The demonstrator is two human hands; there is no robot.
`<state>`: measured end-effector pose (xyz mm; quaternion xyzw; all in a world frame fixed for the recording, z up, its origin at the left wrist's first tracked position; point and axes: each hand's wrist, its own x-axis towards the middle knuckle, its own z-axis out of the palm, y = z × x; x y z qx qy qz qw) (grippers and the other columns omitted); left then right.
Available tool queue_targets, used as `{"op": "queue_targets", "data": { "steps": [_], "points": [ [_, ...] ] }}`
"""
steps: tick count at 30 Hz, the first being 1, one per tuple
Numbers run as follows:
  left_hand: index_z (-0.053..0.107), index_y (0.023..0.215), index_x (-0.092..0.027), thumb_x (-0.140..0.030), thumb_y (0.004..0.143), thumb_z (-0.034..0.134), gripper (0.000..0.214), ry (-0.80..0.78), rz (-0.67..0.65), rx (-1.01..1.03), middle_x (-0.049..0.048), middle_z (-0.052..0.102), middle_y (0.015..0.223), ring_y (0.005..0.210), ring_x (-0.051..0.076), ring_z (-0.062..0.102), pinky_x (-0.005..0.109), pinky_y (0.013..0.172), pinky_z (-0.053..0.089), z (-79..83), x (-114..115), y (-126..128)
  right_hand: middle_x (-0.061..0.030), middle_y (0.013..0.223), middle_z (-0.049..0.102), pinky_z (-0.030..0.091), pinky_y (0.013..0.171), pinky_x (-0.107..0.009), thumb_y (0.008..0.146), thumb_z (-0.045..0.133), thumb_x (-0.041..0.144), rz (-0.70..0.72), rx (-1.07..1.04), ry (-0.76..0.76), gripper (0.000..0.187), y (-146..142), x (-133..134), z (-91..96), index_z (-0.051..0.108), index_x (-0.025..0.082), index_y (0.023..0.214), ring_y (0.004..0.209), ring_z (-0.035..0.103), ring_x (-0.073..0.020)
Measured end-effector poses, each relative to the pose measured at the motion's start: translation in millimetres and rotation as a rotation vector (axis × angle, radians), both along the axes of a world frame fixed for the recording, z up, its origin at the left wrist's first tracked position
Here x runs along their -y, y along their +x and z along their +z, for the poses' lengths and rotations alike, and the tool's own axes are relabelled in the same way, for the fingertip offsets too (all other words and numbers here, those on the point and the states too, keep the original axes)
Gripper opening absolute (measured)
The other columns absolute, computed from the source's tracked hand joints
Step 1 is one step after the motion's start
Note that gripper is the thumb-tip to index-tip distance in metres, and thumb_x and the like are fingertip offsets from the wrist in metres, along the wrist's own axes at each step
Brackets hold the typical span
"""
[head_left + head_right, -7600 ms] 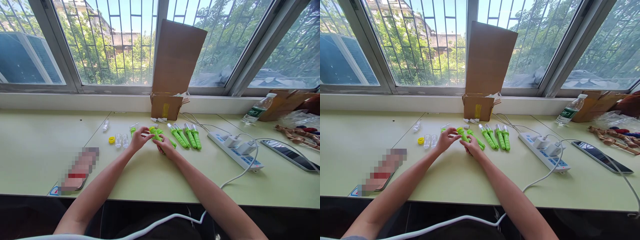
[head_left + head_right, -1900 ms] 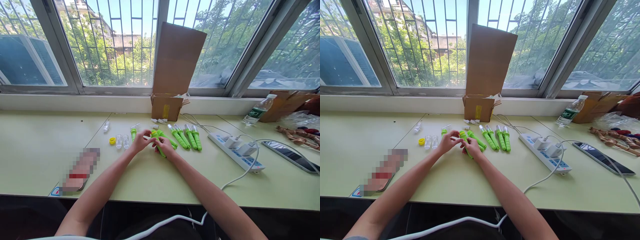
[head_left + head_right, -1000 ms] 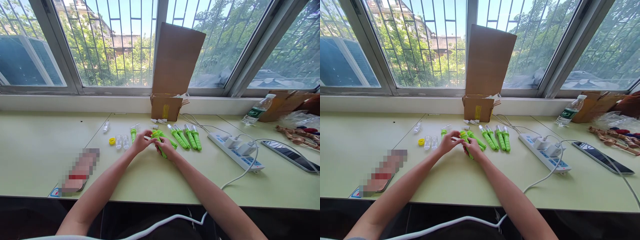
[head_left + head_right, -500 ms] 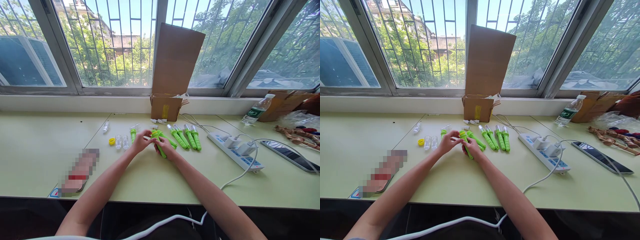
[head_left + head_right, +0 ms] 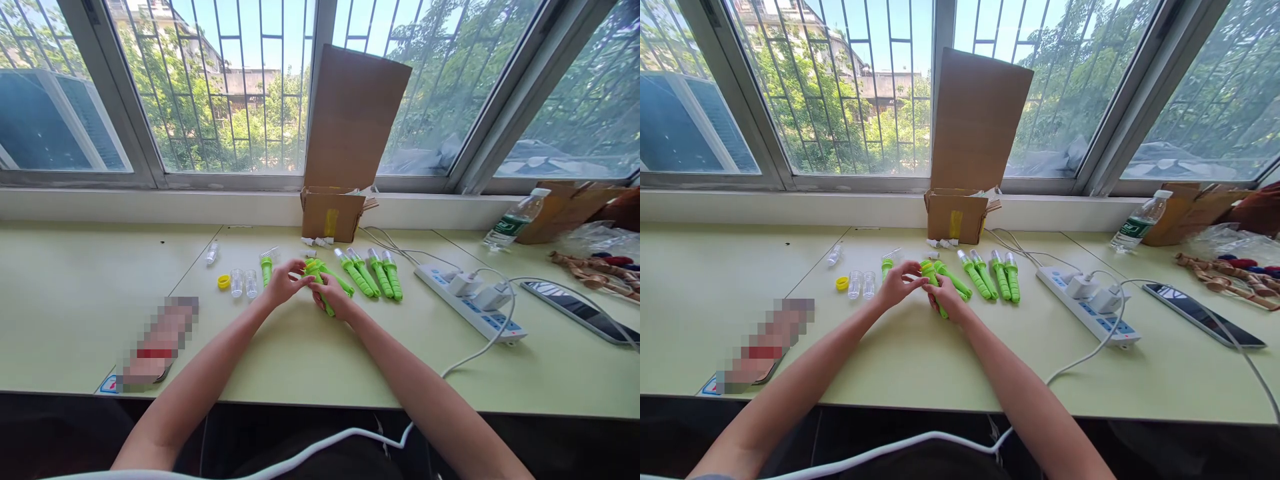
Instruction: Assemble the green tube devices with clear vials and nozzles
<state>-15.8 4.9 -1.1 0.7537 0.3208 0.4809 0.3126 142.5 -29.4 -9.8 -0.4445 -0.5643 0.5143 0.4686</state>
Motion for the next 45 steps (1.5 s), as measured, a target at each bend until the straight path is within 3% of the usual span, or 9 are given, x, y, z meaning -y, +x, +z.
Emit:
{"op": "queue_targets", "data": {
  "steps": [10,15,19,30,45],
  "points": [
    [0.058,0.100,-0.018,-0.046,0.073,0.069,0.040,-0.012,-0.006,-0.046,0.0075,0.068,0.095,0.088,0.020,0.068,0.028,0.065,0.058,-1.4,-1.6,-3.1,0.0095,0.044,0.049,0.028,0.030,-0.019,0.064,0.070,0.034,-0.062,-0.034,-0.011,0.034,0.6,-2.7,-4.1,0.046,0.021,0.084,0.030,0.038,-0.0073],
    [0.058,0.099,-0.018,-0.045,0.073,0.069,0.040,-0.012,-0.001,-0.051,0.0072,0.068,0.093,0.088,0.020,0.068,0.028,0.064,0.058,-1.8,-1.8,-4.2,0.0030,0.060,0.062,0.032,0.030,-0.020,0.060,0.074,0.036,-0.104,-0.060,-0.035,0.040,0.3,-4.3,-5.9,0.046,0.020,0.083,0.035,0.049,-0.0096],
    [0.058,0.098,-0.017,-0.046,0.073,0.069,0.039,-0.008,0.000,-0.038,0.0075,0.068,0.093,0.087,0.020,0.068,0.028,0.063,0.058,-0.6,-0.7,-4.2,0.0004,0.065,0.065,0.036,0.030,-0.021,0.058,0.077,0.038,-0.125,-0.092,-0.048,0.042,0.1,-2.7,-4.1,0.048,0.020,0.082,0.040,0.055,-0.0125],
    [0.057,0.098,-0.018,-0.045,0.074,0.068,0.038,-0.010,0.004,-0.022,0.0067,0.067,0.092,0.088,0.019,0.067,0.027,0.065,0.057,2.6,0.8,-5.6,-0.0021,0.071,0.066,0.041,0.040,-0.022,0.067,0.071,0.045,-0.028,-0.101,0.001,0.033,1.4,2.2,1.1,0.065,0.016,0.079,0.046,0.055,-0.0097],
    [0.058,0.097,-0.017,-0.041,0.077,0.066,0.032,0.024,0.009,-0.004,0.0064,0.069,0.089,0.085,0.018,0.068,0.027,0.064,0.057,1.0,-2.6,-6.2,-0.0050,0.079,0.068,0.042,0.045,-0.023,0.072,0.069,0.049,0.070,-0.143,-0.051,0.035,3.4,1.3,3.8,0.065,0.016,0.083,0.049,0.054,-0.0094]
  ]
}}
